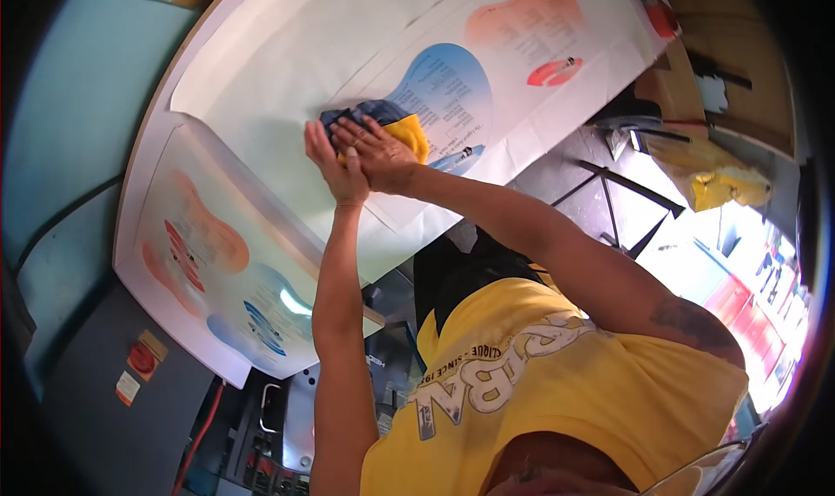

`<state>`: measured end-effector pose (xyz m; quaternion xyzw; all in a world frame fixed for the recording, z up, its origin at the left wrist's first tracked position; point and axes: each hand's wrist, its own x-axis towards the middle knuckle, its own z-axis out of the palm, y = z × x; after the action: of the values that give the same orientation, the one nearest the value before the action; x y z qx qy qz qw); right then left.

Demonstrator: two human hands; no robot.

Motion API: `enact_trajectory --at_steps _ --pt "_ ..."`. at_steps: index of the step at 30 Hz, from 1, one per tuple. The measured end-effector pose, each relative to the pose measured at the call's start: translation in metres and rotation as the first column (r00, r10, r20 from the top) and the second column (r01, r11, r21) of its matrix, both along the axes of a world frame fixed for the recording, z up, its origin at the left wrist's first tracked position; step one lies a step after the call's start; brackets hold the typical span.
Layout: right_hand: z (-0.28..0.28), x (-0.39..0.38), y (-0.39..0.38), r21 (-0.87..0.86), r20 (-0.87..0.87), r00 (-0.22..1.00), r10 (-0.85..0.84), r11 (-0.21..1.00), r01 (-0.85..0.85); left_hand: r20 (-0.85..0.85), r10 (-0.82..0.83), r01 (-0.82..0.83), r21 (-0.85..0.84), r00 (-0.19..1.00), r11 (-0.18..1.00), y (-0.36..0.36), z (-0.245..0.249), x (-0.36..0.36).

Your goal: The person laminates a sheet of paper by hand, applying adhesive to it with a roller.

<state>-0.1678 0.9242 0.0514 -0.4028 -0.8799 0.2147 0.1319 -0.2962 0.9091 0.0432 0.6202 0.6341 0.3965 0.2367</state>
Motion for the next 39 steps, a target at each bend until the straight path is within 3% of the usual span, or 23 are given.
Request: enact_trajectory --at_steps 5,10,16,22,28,30,39 --pt "-0.002 -0.003 -0.049 0.002 -0.107 0.992 -0.073 0.997 0.074 0.138 -0.020 0.011 0.067 0.990 0.998 -0.005 0.004 -0.006" --pt "-0.002 0.005 -0.098 0.122 -0.073 0.991 -0.115 0.985 0.123 0.187 -0.005 -0.010 0.078 0.982 0.997 -0.003 -0.009 -0.014" --pt "-0.005 0.052 -0.114 0.130 -0.015 0.996 -0.087 0.988 0.088 -0.268 -0.109 0.118 0.019 0.957 0.993 -0.005 0.002 0.000" --pt "-0.006 0.165 -0.050 0.191 0.046 0.937 -0.346 0.924 0.332 -0.436 -0.150 0.147 -0.040 0.887 0.988 -0.001 0.003 0.006" --pt "-0.021 0.327 0.035 0.293 0.137 0.763 -0.631 0.762 0.577 -0.460 -0.165 0.150 -0.068 0.873 0.986 0.004 0.006 0.012" --pt "-0.028 0.381 0.066 0.308 0.046 0.731 -0.681 0.706 0.638 -0.481 -0.177 0.165 -0.067 0.859 0.984 0.006 0.008 0.013" --pt "-0.042 0.529 0.162 0.394 0.115 0.653 -0.749 0.638 0.662 -0.522 -0.207 0.163 -0.130 0.827 0.978 0.011 0.012 0.023"
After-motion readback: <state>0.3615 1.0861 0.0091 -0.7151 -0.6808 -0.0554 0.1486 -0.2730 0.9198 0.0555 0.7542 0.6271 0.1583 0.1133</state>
